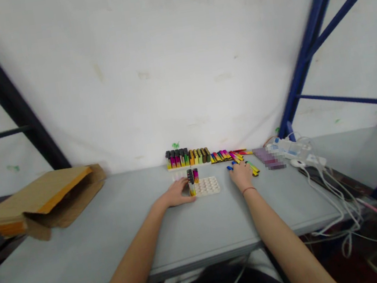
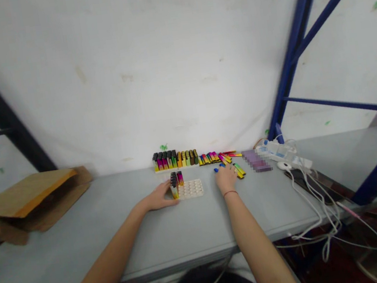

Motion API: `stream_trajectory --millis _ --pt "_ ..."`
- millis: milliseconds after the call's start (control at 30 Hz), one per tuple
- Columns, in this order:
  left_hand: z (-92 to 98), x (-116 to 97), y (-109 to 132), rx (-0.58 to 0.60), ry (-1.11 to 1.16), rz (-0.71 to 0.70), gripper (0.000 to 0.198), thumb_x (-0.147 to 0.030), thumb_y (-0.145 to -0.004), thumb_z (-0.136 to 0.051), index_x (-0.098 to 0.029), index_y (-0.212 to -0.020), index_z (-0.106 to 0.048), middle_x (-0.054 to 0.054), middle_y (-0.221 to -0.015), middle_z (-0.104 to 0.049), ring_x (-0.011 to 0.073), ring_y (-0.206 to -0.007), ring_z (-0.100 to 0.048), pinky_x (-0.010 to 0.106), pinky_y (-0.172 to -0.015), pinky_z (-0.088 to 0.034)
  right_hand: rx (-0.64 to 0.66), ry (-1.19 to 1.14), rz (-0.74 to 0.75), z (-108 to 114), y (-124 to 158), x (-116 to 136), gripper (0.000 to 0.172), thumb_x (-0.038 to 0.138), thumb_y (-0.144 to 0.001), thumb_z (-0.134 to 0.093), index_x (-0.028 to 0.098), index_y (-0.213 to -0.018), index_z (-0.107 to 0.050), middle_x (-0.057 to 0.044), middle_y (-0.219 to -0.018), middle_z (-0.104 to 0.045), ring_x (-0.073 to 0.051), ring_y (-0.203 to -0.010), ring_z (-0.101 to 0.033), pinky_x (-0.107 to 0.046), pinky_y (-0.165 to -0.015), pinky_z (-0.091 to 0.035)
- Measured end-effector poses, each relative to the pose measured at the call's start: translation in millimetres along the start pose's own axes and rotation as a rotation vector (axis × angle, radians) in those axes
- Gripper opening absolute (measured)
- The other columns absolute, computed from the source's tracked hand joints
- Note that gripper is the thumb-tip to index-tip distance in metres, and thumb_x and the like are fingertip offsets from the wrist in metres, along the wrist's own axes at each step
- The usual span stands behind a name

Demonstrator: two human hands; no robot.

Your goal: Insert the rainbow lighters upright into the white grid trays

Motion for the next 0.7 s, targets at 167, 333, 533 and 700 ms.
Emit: stream_trajectory --millis 167,333,533,700 --pt "-0.5 0 0 0.006 -0.016 0.009 0.091 -0.059 -0.073 -0.075 -0.013 -0.146 -0.045 0.019 -0.154 -0.045 0.0388 -0.143 -0.041 0.050 -0.121 -0.030 0.071 -0.024 0.105 -12 -1 15 0.032 0.011 -0.091 -0.049 0.004 -0.112 -0.072 -0.026 -0.111 -0.068 -0.033 -0.110 -0.062 -0.039 -0.087 -0.046" --pt "0.3 -2 1 0.004 -0.032 0.021 0.091 -0.060 -0.073 -0.073 -0.010 -0.144 -0.047 0.021 -0.154 -0.046 0.0399 -0.142 -0.042 0.049 -0.120 -0.031 0.010 -0.242 0.225 -9 -2 29 0.030 0.009 -0.091 -0.047 0.006 -0.110 -0.070 -0.023 -0.116 -0.066 -0.029 -0.103 -0.065 -0.034 -0.088 -0.046" --pt "-1.6 1 0 0.013 -0.033 0.023 0.093 -0.061 -0.073 -0.072 -0.009 -0.145 -0.045 0.022 -0.155 -0.044 0.0398 -0.144 -0.039 0.050 -0.121 -0.029 -0.070 -0.843 0.220 3 4 40 0.018 0.033 -0.094 -0.053 0.021 -0.095 -0.066 -0.006 -0.082 -0.068 -0.023 -0.079 -0.062 -0.028 -0.069 -0.044" --pt "-1.9 2 0 0.008 -0.023 0.005 0.092 -0.060 -0.073 -0.073 -0.011 -0.145 -0.045 0.022 -0.154 -0.044 0.0385 -0.143 -0.041 0.049 -0.121 -0.029 -0.050 -0.988 0.030 -1 10 36 0.052 0.054 -0.093 -0.051 0.024 -0.051 -0.044 0.000 -0.050 -0.046 -0.017 -0.053 -0.044 -0.026 -0.053 -0.031"
Point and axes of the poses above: each hand's wrist, its own y-axis away from the middle knuckle, its own z-axis out of the back of the hand, x = y × z, the point moved 8 cm from there along -y, towards the middle knuckle
